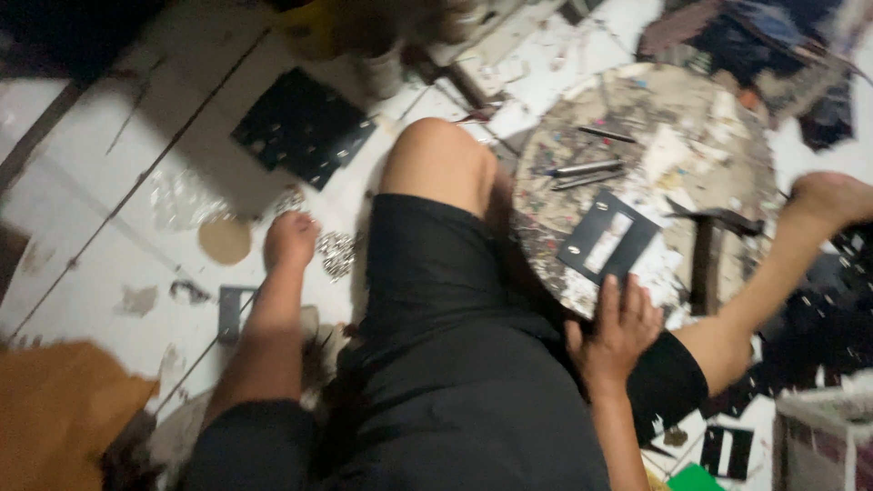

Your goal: Attaching metal rivets to pre-cut leather pieces using a hammer and punch tool on a floor-based workspace.

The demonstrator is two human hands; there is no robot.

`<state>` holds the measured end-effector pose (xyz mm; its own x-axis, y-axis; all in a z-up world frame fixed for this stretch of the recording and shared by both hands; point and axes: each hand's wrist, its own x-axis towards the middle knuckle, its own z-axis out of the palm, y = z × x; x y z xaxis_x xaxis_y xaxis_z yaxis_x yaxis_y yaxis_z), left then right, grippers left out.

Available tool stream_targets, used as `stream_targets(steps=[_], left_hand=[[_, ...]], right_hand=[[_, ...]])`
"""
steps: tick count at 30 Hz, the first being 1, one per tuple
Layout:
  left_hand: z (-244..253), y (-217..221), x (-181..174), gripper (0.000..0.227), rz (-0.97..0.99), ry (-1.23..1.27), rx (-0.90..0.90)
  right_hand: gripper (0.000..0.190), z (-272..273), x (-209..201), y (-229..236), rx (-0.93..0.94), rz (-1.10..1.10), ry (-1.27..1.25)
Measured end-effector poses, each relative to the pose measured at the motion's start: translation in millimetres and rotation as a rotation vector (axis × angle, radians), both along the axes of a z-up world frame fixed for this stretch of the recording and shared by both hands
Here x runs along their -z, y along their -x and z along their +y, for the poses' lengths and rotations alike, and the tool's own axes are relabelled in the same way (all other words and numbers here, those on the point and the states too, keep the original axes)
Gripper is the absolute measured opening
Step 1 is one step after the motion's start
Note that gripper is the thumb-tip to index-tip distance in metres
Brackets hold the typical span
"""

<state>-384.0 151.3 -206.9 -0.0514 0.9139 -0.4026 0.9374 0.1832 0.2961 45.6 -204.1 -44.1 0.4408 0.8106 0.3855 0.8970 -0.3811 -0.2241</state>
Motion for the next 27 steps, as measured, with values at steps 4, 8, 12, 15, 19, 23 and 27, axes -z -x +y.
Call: stream_targets(steps=[4, 8, 12, 15, 19, 23, 27], left_hand=[[3, -4, 7, 0.027, -0.049, -0.014, -0.025], [-5, -10, -6, 0.029, -0.016, -0.075, -0.010], [-2, -6, 0, 0.027, -0.030, -0.214, -0.018], [-2, -25, -27, 0.016, -0.321, -0.297, -0.144], [-4, -83, -73, 0.019, -0.758, -0.330, -0.081], [-40, -174, -137, 0.017, -0.978, -0.292, 0.121], [-106, -265, -199, 0.016, -1.140, 0.044, 0.325]], right_hand=[[0.102, -2, 0, -2, 0.054, 0.032, 0.021], [0.102, -4, 1, -2, 0.056, 0.052, 0.036], [0.098, -1, -14, 2, 0.044, 0.102, 0.029], [0.111, -5, -16, -1, 0.024, 0.196, 0.044], [0.116, -8, -17, -4, 0.035, 0.301, 0.003], [0.086, -1, -34, -3, 0.079, 0.446, -0.207], [0.054, 10, -68, 2, 0.001, 0.734, -0.406]])
